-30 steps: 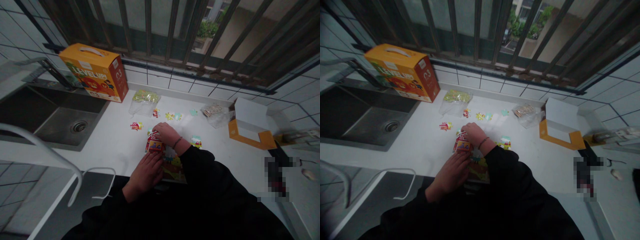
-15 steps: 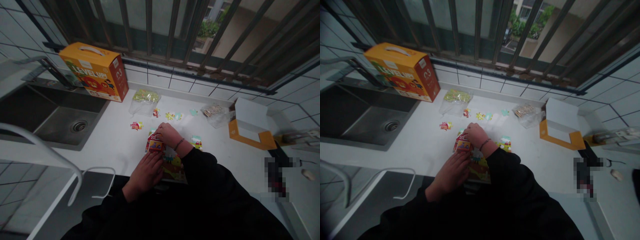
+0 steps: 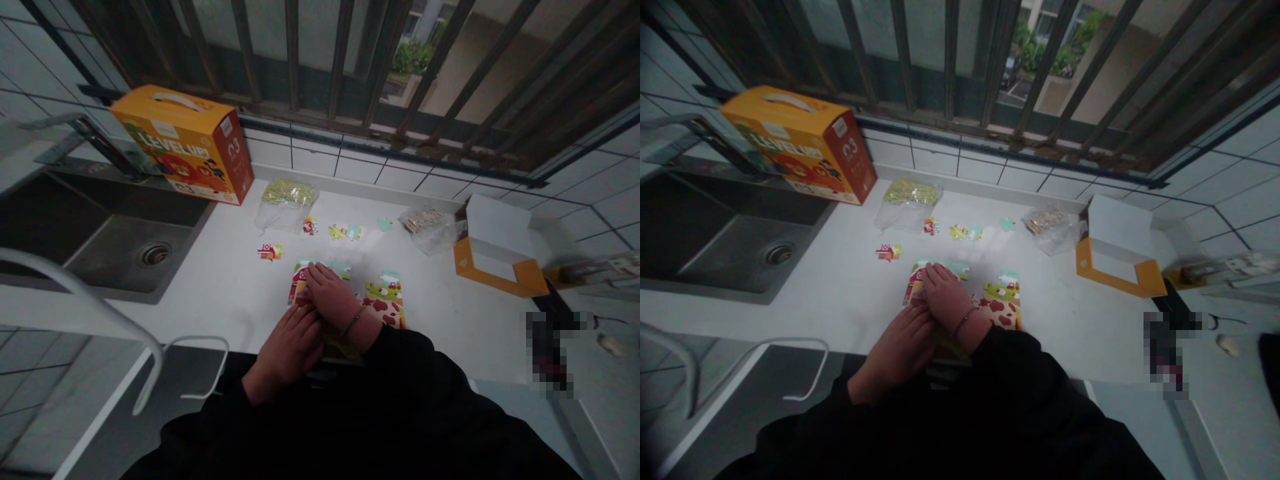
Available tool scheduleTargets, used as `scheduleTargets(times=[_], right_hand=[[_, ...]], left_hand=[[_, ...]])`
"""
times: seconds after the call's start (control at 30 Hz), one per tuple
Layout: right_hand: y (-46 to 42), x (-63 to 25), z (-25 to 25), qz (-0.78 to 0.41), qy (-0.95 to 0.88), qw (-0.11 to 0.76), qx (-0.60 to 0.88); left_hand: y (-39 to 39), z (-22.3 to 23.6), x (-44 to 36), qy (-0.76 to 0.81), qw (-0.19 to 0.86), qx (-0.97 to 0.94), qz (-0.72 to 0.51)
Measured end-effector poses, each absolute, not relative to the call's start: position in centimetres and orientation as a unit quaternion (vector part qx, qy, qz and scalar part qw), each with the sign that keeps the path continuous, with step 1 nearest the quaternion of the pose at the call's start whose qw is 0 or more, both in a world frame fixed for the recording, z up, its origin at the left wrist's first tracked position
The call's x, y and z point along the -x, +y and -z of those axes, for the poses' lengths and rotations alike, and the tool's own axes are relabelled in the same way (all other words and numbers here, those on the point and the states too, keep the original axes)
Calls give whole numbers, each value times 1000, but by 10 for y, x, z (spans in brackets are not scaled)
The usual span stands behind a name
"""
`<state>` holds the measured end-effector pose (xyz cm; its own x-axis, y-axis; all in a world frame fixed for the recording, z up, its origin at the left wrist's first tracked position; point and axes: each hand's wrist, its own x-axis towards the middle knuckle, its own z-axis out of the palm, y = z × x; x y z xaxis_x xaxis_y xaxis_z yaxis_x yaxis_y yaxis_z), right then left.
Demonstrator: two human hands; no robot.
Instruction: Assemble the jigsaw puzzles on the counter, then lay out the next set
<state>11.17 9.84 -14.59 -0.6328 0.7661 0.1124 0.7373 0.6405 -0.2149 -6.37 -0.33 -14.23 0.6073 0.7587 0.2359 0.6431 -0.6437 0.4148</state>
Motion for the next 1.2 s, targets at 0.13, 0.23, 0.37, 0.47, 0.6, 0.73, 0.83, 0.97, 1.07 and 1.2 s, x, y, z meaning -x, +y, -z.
scheduleTargets(times=[0.13,0.23,0.37,0.47,0.6,0.73,0.83,0.97,1.07,1.2], right_hand=[[104,-121,148,-82,-907,93,402],[106,-123,148,-82,-909,94,398],[104,-122,148,-83,-908,98,399],[103,-122,147,-92,-906,95,403],[98,-125,135,-102,-908,99,395],[76,-138,114,-101,-913,135,371],[50,-158,106,-120,-910,155,365],[15,-198,109,-117,-890,167,408],[-6,-230,110,-107,-866,205,444],[-25,-264,107,-107,-833,228,493]], left_hand=[[-5,147,64,401,134,-883,-203],[-5,150,64,400,129,-883,-207],[-5,150,64,400,129,-884,-204],[-4,148,64,400,135,-883,-206],[-4,147,64,405,141,-880,-206],[-5,149,63,406,140,-879,-206],[-8,150,61,413,129,-877,-208],[-1,149,61,423,131,-870,-217],[22,144,69,464,125,-845,-234],[71,136,95,578,53,-777,-243]])
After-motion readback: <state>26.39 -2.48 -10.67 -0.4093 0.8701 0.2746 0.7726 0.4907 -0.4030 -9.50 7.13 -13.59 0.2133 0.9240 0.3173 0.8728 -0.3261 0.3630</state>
